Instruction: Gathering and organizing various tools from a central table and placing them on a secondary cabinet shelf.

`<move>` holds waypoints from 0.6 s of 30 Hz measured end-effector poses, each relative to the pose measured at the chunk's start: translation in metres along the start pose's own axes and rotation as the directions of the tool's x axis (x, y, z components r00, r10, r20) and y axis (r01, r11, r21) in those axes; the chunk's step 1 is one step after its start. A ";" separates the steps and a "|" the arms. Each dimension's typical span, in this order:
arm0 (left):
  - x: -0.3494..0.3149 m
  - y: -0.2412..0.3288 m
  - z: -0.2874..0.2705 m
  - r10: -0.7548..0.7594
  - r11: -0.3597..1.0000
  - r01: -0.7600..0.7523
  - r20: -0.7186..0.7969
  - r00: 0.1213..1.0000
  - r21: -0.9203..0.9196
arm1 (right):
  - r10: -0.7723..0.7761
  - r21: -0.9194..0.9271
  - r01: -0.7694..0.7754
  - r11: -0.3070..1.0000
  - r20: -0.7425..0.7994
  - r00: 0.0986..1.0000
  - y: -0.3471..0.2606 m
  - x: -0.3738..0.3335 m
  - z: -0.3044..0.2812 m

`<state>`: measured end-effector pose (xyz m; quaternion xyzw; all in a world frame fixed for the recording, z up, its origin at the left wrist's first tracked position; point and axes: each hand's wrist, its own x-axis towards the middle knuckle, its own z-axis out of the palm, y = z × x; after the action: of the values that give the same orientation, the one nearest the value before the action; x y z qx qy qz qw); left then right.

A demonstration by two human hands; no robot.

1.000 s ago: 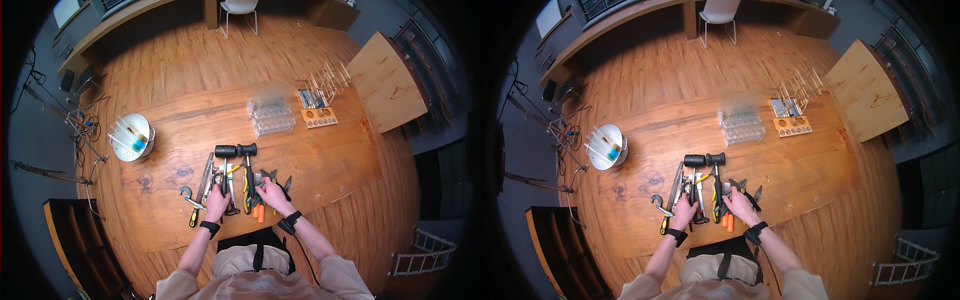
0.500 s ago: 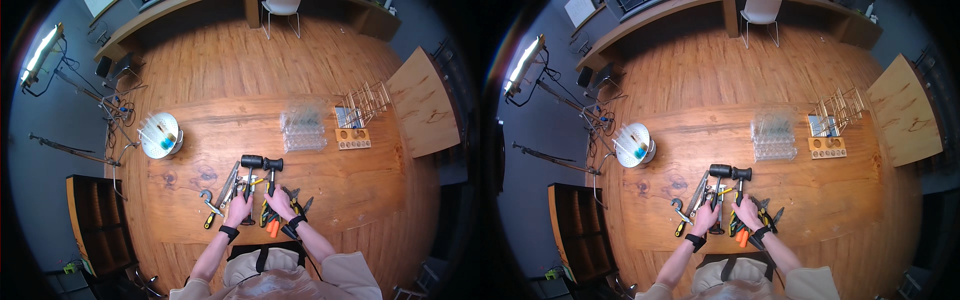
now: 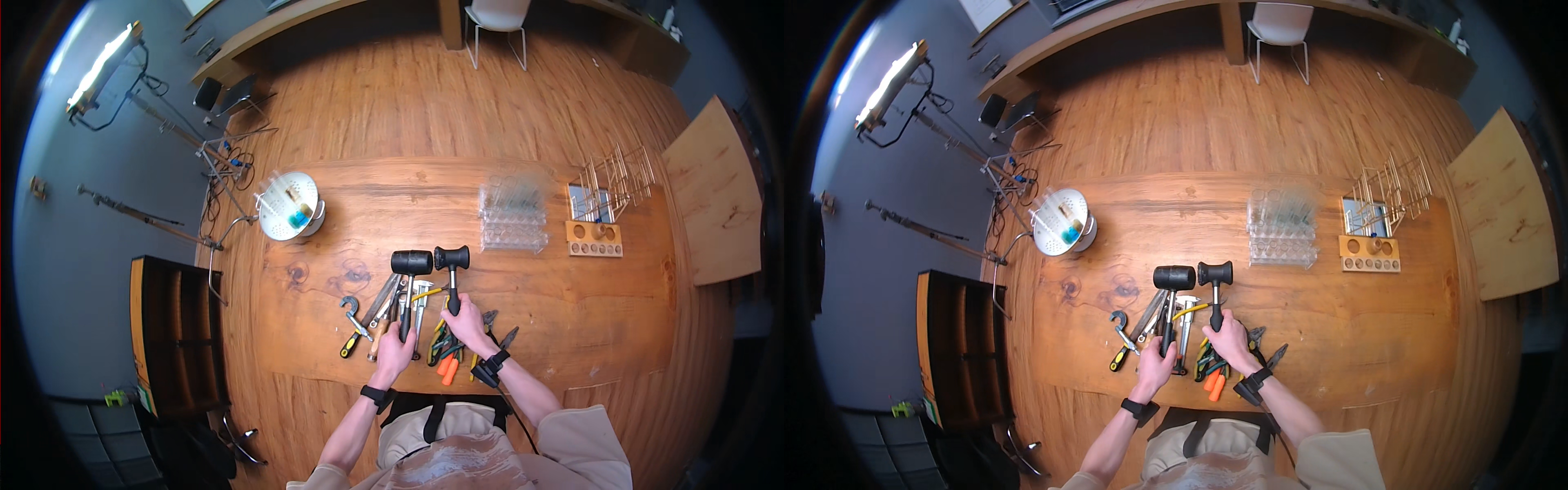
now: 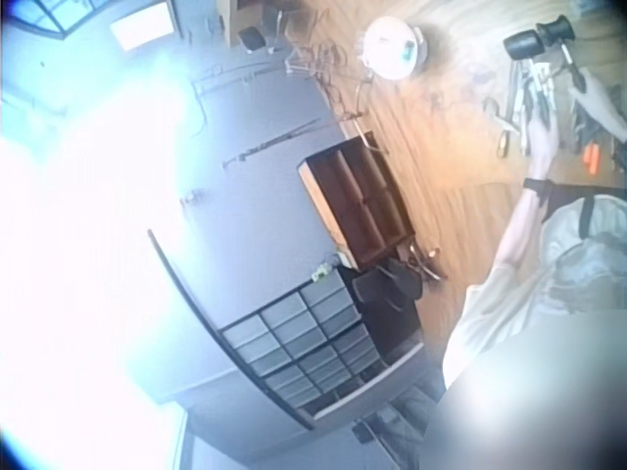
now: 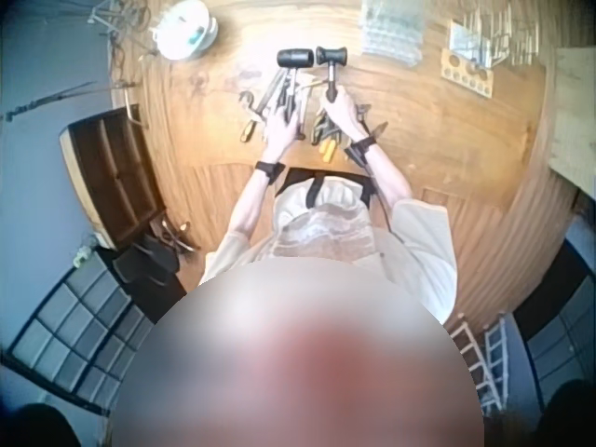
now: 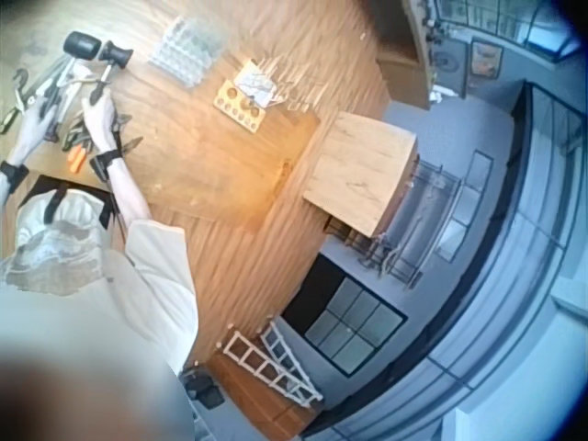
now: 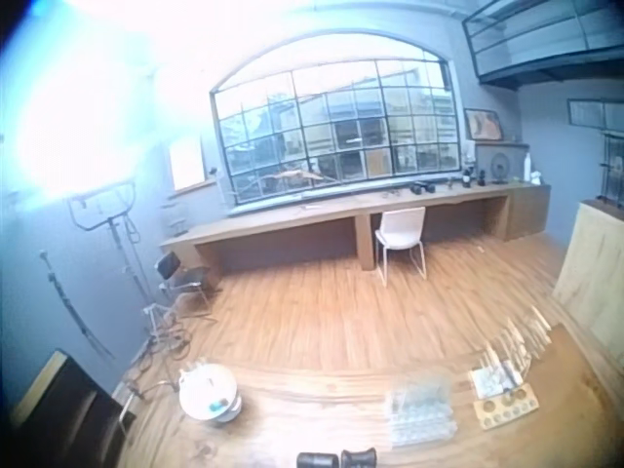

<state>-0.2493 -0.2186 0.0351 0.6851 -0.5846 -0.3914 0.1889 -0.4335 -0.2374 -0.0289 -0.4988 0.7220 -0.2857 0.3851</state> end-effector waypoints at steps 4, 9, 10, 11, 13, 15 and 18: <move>-0.036 0.004 -0.027 0.026 0.998 -0.034 -0.155 0.988 -0.054 | -0.105 -0.001 0.105 0.994 0.081 0.991 -0.035 -0.015 -0.015; -0.097 -0.024 -0.056 -0.094 0.990 0.064 -0.264 0.960 -0.122 | -0.300 0.012 0.302 0.953 0.156 0.941 -0.058 -0.046 0.003; -0.110 -0.036 -0.060 -0.099 0.990 0.064 -0.308 0.946 -0.122 | -0.329 0.006 0.334 0.943 0.190 0.925 -0.062 -0.053 0.010; -0.123 -0.046 -0.063 -0.120 0.987 0.074 -0.345 0.931 -0.144 | -0.334 0.032 0.336 0.941 0.234 0.913 -0.067 -0.061 0.017; -0.150 -0.069 -0.070 -0.191 0.970 0.110 -0.407 0.893 -0.215 | -0.289 0.026 0.300 0.953 0.361 0.887 -0.079 -0.078 0.032; -0.176 -0.097 -0.075 -0.256 0.950 0.134 -0.457 0.851 -0.283 | -0.343 0.062 0.351 0.934 0.417 0.841 -0.093 -0.097 0.045; -0.212 -0.141 -0.082 -0.378 0.897 0.185 -0.478 0.793 -0.402 | -0.393 0.062 0.417 0.907 0.483 0.782 -0.097 -0.116 0.077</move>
<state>-0.0975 0.0014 0.0518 0.8056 -0.3208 -0.2975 0.3995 -0.2968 -0.1635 0.0384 -0.7063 0.4847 -0.2101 0.4712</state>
